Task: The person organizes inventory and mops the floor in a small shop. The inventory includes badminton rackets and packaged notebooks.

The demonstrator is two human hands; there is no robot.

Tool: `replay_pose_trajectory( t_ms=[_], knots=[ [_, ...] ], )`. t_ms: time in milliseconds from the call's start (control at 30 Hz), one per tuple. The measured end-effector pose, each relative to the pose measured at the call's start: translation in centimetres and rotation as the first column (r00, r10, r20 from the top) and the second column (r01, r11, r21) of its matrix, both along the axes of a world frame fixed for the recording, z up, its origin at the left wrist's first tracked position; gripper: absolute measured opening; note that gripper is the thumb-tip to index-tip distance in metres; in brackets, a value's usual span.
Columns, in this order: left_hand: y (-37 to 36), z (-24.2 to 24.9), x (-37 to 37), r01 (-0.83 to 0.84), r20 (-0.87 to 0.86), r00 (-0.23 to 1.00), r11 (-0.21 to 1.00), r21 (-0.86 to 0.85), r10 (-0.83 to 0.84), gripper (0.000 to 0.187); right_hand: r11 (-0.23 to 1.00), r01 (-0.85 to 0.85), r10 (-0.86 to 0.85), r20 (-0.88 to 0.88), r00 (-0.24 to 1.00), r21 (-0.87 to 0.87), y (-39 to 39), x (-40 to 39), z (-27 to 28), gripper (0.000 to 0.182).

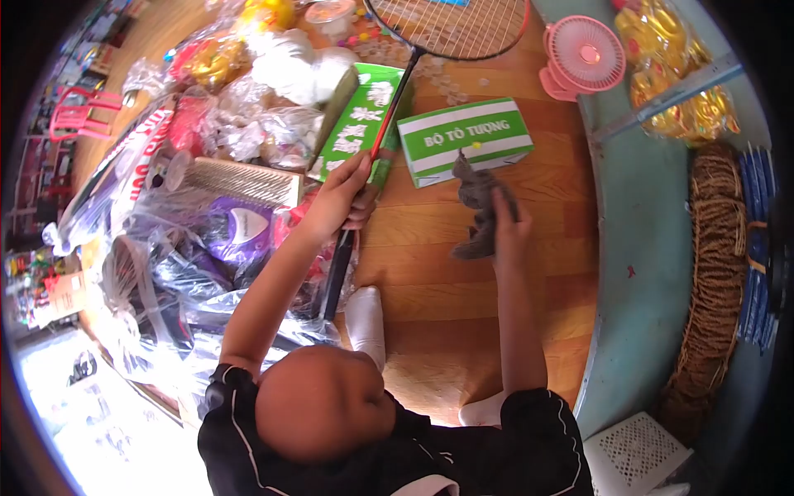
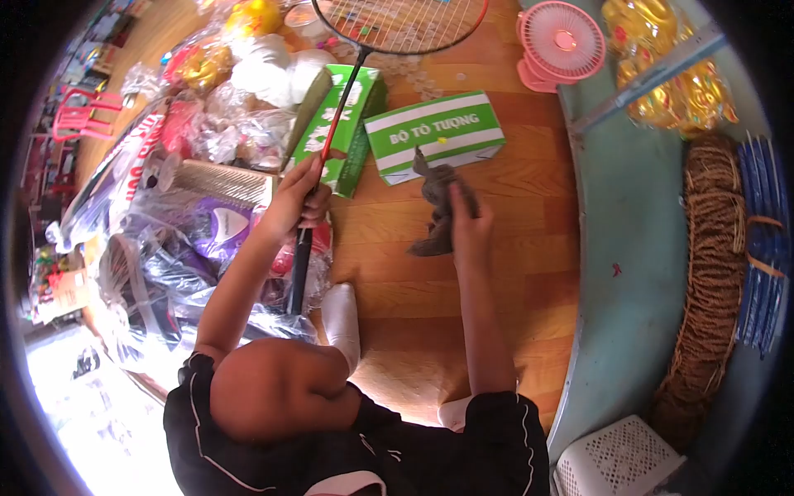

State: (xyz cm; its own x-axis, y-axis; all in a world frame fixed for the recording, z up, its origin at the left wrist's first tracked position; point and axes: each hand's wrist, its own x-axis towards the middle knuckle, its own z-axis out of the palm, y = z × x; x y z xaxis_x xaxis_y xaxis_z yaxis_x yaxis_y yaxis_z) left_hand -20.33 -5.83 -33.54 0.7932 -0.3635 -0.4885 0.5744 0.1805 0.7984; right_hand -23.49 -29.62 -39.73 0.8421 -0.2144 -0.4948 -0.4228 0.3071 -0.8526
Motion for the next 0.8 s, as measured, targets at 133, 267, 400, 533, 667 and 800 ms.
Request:
replay_pose_trajectory(
  t_ms=[133, 267, 400, 533, 667, 800],
  knots=[
    [-0.9, -0.3, -0.5, 0.081, -0.026, 0.996, 0.99, -0.117, -0.084, 0.03, 0.695, -0.09, 0.004, 0.121, 0.993, 0.713, -0.3, 2.5, -1.1, 0.03],
    [-3.4, -1.9, -1.8, 0.276, -0.107, 0.947, 0.937, -0.215, -0.303, 0.029, 0.84, -0.181, 0.007, 0.323, 0.946, 0.511, 2.4, 7.2, 0.3, 0.044],
    [-4.6, -4.6, -1.8, 0.281, 0.255, 0.917, 0.95, 0.138, -0.308, 0.031, 0.946, -0.045, -0.024, 0.207, 0.978, 0.321, 4.7, 8.5, 2.7, 0.048],
    [-2.9, -1.2, 1.4, -0.253, 0.55, 0.825, 0.789, 0.56, -0.126, 0.047, 0.981, -0.069, 0.031, 0.199, 0.979, 0.183, 5.0, 9.4, 2.8, 0.055],
    [-1.8, 3.0, 5.5, -0.31, 0.628, 0.778, 0.879, 0.363, 0.015, 0.06, 0.967, -0.198, 0.228, 0.203, 0.952, -0.158, 7.7, 7.3, 4.7, 0.058],
    [-2.2, 1.2, 6.2, -0.199, 0.364, 0.908, 0.978, -0.063, 0.208, 0.033, 0.936, -0.349, 0.342, 0.339, 0.876, -0.043, 10.9, 5.2, 1.8, 0.04]
  ],
)
